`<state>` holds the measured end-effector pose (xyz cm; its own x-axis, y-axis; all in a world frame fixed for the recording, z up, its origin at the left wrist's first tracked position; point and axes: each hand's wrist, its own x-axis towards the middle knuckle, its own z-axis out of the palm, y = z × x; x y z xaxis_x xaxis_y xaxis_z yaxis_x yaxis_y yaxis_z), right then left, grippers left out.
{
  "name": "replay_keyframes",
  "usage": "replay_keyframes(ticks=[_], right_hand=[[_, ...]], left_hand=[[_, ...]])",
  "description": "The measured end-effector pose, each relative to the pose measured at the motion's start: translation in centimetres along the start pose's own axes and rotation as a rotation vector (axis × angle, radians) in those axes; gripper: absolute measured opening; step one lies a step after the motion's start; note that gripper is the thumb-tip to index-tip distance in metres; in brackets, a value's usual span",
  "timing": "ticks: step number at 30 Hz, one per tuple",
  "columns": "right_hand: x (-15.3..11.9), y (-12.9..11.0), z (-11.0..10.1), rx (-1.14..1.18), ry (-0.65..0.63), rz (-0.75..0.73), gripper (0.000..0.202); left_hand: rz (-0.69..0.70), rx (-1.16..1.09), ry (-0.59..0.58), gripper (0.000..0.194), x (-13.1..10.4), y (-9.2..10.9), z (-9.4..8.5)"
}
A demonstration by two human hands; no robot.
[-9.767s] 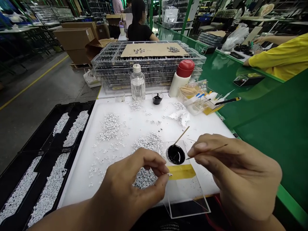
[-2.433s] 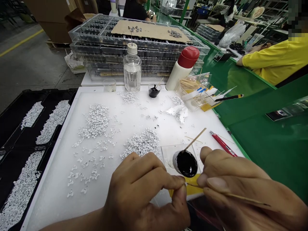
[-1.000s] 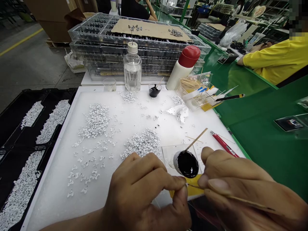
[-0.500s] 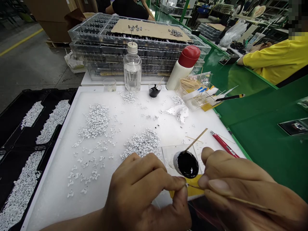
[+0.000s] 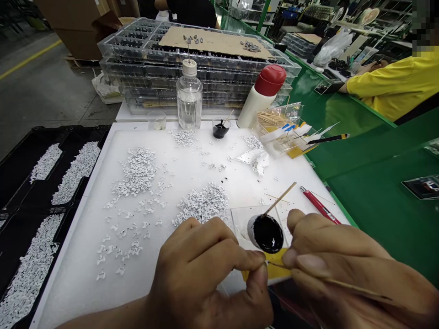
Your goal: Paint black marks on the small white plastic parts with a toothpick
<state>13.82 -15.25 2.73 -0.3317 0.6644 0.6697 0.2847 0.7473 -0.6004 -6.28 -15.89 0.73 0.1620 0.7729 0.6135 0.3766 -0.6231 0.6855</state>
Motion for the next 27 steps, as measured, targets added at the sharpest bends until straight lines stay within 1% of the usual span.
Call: replay_keyframes(ticks=[3, 8, 10, 12, 16, 20, 24, 27], right_hand=[[0.1, -0.1, 0.0, 0.019, 0.033, 0.003, 0.027], [-0.3, 0.0, 0.0, -0.03, -0.017, -0.001, 0.028], [-0.4, 0.0, 0.0, -0.025, -0.006, -0.002, 0.027], [-0.5, 0.0, 0.0, -0.021, -0.007, -0.001, 0.027], [-0.8, 0.2, -0.1, -0.046, -0.032, 0.01, 0.031], [-1.0, 0.1, -0.2, -0.073, -0.024, 0.014, 0.031], [-0.8, 0.0, -0.1, -0.091, -0.043, 0.017, 0.026], [-0.6, 0.0, -0.1, -0.08, -0.034, -0.013, 0.022]], left_hand=[[-0.013, -0.009, 0.022, 0.019, 0.0, 0.0, 0.3], [-0.011, -0.014, 0.023, 0.017, 0.1, -0.1, 0.6], [-0.017, -0.004, 0.024, 0.018, 0.2, 0.0, 0.5], [-0.017, 0.016, 0.031, 0.017, 0.5, 0.1, 0.4], [0.011, 0.078, 0.066, 0.008, 1.3, 0.5, 0.7], [0.02, 0.098, 0.074, 0.008, 1.9, 0.5, 1.0], [0.004, 0.073, 0.068, 0.006, 1.3, 0.4, 0.6], [-0.024, 0.028, 0.038, 0.014, 0.4, 0.3, 0.3]])
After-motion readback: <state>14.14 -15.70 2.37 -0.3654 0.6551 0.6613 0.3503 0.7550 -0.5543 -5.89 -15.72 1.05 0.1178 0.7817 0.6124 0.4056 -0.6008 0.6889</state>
